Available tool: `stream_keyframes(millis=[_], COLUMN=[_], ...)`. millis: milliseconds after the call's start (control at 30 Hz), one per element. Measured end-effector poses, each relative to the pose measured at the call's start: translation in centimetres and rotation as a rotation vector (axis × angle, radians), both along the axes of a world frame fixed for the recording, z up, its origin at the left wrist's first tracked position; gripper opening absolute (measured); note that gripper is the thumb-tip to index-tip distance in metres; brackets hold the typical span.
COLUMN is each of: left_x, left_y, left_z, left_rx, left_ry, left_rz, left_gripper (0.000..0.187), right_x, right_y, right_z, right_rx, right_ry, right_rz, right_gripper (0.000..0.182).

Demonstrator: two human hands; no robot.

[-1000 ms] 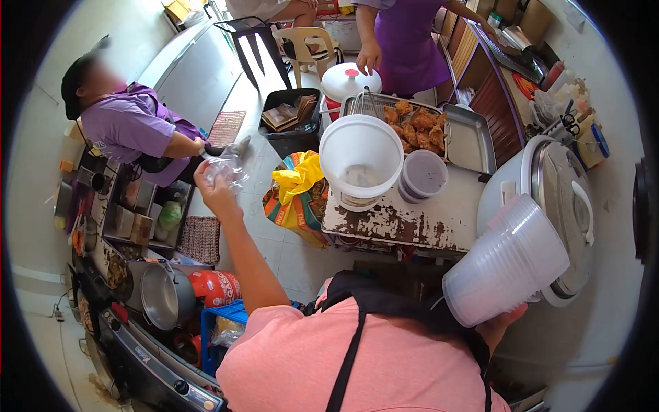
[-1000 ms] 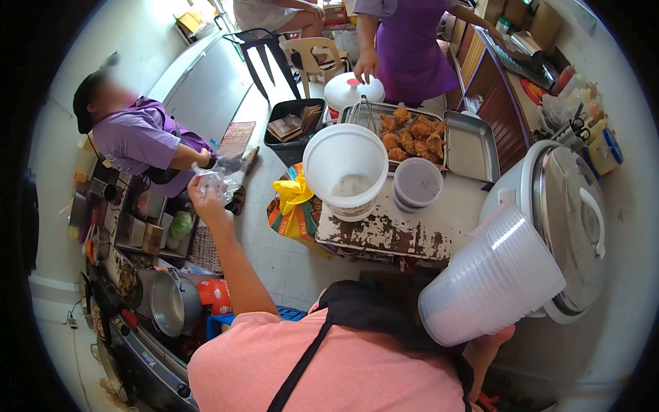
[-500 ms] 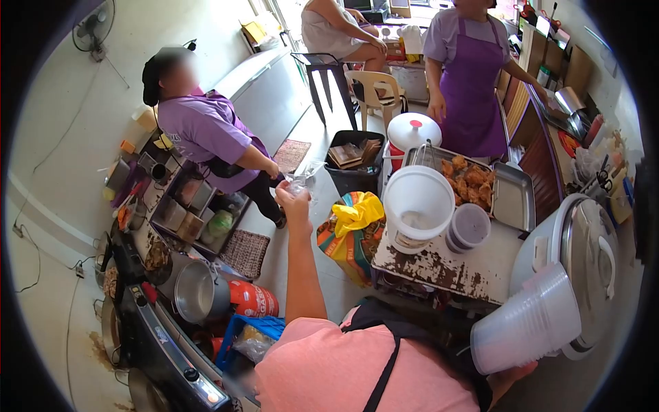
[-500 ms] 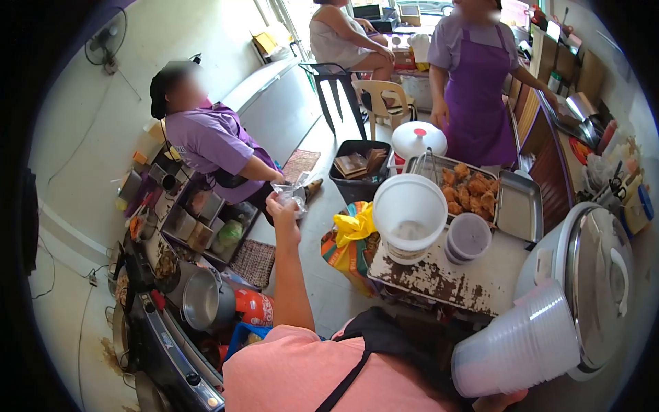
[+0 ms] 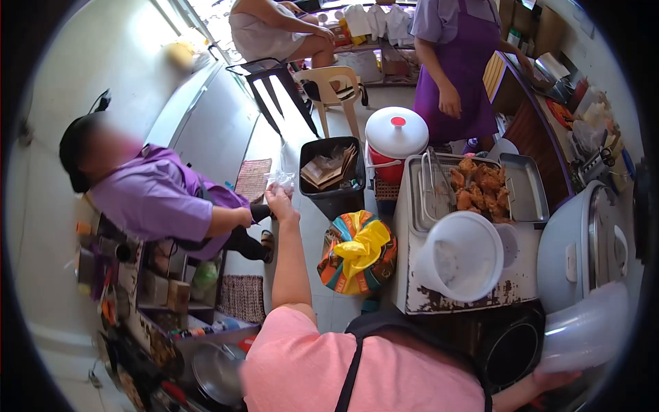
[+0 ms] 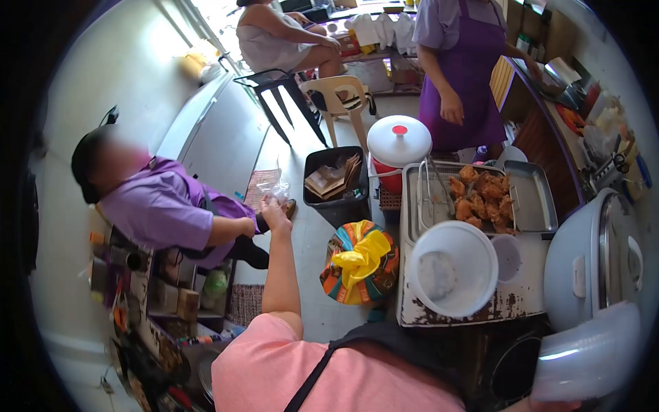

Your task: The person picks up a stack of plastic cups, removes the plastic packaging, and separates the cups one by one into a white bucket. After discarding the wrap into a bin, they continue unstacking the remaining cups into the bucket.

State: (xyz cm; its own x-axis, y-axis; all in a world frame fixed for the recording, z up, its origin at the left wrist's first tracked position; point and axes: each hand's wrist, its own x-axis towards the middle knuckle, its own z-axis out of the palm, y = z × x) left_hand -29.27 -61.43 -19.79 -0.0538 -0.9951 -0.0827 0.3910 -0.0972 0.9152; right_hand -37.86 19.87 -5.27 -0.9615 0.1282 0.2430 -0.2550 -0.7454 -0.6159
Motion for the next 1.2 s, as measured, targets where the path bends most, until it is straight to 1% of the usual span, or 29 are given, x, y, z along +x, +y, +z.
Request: stream_keyframes(millis=[33,100,167,200,233,267,300,367,400,433,467,500,533,567,633,667,733,767,833,867,900,933,967,1033,1133,1167,1200], left_x=[-1.1,-3.2,-5.4,-6.5,-7.6,-8.6,-9.8,-12.1,-13.1,-14.1,-15.1,-16.1,-17.3,-18.2,-20.0,-21.1,-21.6,-21.7,-21.2,-20.8,-20.5,-20.4,-20.1,-19.4,-18.2,-17.6,-16.5], left_y=[-1.8,-4.8,-8.9,-10.2,-10.9,-11.6,-11.7,-15.4,-14.9,-15.5,-15.8,-16.0,-16.1,-16.5,-17.6,-17.9,-17.7,-17.6,-16.8,-16.3,-16.3,-16.1,-15.9,-15.4,-14.1,-14.0,-14.3], left_z=[-0.8,-3.9,-10.3,-12.7,-13.7,-14.5,-14.3,-19.7,-18.1,-18.9,-18.9,-18.8,-17.8,-17.2,-19.0,-19.8,-22.6,-23.8,-23.0,-21.6,-21.2,-21.8,-22.4,-23.7,-24.4,-24.4,-25.8], left_rx=[0.022,-0.008,-0.092,-0.095,-0.101,-0.082,-0.051,-0.122,-0.09,-0.13,-0.295,-0.389,-0.405,-0.422,-0.531,-0.587,-0.728,-0.798,-0.652,-0.573,-0.491,-0.437,-0.42,-0.394,-0.284,-0.255,-0.381], left_ry=[-0.045,-0.319,-0.567,-0.687,-0.804,-0.919,-0.997,-1.136,-1.157,-1.183,-1.289,-1.365,-1.381,-1.397,-1.402,-1.4,-1.553,-1.631,-1.66,-1.665,-1.665,-1.65,-1.652,-1.652,-1.564,-1.534,-1.4], left_rz=[-0.029,-0.081,-0.153,-0.167,-0.178,-0.235,-0.236,-0.349,-0.356,-0.375,-0.363,-0.329,-0.36,-0.384,-0.385,-0.387,-0.361,-0.346,-0.657,-0.807,-0.953,-1.036,-1.046,-1.059,-0.953,-0.911,-0.853], left_gripper=[0.033,0.032,0.032,0.033,0.034,0.037,0.036,0.033,0.029,0.026,0.026,0.03,0.032,0.033,0.038,0.04,0.04,0.04,0.04,0.042,0.044,0.04,0.049,0.072,0.04,0.035,0.032], right_x=[0.5,1.5,2.2,2.5,2.6,2.7,2.6,2.6,2.8,3.0,3.0,3.0,2.9,2.6,2.2,2.0,1.7,1.7,1.6,1.4,1.0,0.9,0.7,0.4,0.5,0.9,1.3], right_y=[-1.0,-3.0,-5.4,-6.8,-8.2,-9.7,-11.4,-16.4,-20.7,-23.2,-23.0,-22.3,-22.2,-23.1,-24.9,-25.5,-26.3,-26.6,-26.8,-26.8,-27.0,-27.2,-27.5,-28.9,-27.8,-26.0,-25.1], right_z=[1.6,4.5,6.9,8.1,9.0,9.8,10.5,12.5,14.2,15.4,16.0,16.7,17.0,17.2,17.4,17.5,17.4,17.2,17.2,17.2,17.0,16.9,16.8,16.9,17.0,16.9,16.7], right_rx=[0.049,0.144,0.466,0.625,0.783,0.94,1.097,1.269,1.285,1.306,1.08,0.847,0.606,0.649,0.736,0.739,0.748,0.723,0.683,0.73,0.773,0.816,0.826,0.838,0.875,1.057,1.079], right_ry=[-0.076,-0.225,-0.075,0.002,0.082,0.161,0.244,0.339,0.346,0.352,0.246,0.144,0.047,0.068,0.107,0.074,0.006,0.019,0.043,0.044,0.043,0.039,0.049,0.075,0.067,0.141,0.153], right_rz=[-0.209,-0.629,-0.792,-0.867,-0.94,-1.011,-1.083,-1.126,-1.095,-1.062,-0.996,-0.923,-0.84,-0.84,-0.844,-0.885,-0.962,-0.933,-0.866,-0.893,-0.918,-0.941,-0.93,-0.911,-0.916,-0.928,-0.938], right_gripper=[0.062,0.062,0.058,0.056,0.055,0.053,0.052,0.049,0.047,0.046,0.048,0.049,0.051,0.053,0.056,0.056,0.057,0.057,0.057,0.057,0.057,0.058,0.058,0.059,0.06,0.057,0.057])
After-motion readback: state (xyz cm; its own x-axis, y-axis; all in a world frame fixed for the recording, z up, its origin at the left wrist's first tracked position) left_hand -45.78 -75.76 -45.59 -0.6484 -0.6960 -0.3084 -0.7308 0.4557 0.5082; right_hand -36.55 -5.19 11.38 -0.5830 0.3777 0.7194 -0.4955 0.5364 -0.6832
